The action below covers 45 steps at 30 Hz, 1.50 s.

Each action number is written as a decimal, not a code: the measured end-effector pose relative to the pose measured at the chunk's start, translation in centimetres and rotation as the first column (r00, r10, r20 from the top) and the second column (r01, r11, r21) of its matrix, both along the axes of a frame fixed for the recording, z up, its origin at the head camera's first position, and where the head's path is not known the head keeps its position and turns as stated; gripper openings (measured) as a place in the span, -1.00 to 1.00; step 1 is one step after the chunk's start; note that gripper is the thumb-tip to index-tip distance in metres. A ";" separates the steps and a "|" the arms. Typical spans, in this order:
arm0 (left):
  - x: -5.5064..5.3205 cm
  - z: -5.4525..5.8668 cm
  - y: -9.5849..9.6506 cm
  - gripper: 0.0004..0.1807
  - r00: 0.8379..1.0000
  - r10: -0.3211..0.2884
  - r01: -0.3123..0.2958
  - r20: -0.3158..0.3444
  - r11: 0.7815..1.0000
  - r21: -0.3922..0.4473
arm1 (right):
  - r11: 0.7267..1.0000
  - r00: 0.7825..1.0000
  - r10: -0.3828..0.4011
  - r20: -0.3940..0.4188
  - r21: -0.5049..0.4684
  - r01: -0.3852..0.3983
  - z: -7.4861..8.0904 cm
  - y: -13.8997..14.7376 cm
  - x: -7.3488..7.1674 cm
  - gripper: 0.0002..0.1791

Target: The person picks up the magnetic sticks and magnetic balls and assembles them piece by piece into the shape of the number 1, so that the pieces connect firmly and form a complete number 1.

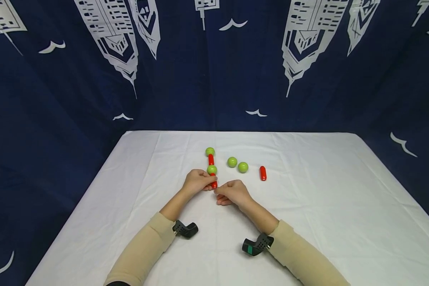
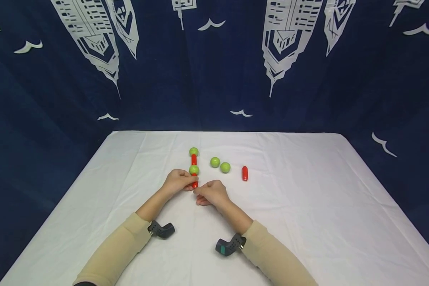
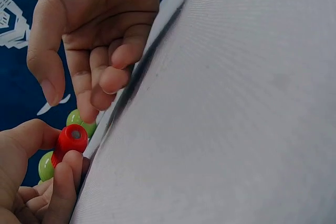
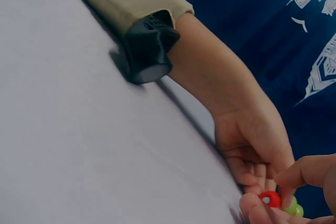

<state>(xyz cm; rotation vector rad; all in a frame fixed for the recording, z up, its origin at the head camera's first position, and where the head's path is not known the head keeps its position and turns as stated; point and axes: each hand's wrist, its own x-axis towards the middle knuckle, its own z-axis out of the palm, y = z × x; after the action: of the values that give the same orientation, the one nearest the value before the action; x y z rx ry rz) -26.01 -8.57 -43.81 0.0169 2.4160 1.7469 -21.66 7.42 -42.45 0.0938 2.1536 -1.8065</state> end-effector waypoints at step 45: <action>-0.4 -0.5 -0.2 -0.77 1.000 0.007 -0.007 0.021 1.000 0.000 | 0.825 0.841 0.248 -0.480 0.560 0.077 1.2 5.1 -10.0 -0.58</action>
<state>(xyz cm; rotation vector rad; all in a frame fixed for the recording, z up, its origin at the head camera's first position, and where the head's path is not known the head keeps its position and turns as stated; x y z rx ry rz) -26.36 -8.79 -44.29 -0.0102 2.4039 1.7411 -31.66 12.47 -41.24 -0.4301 2.9747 -1.1603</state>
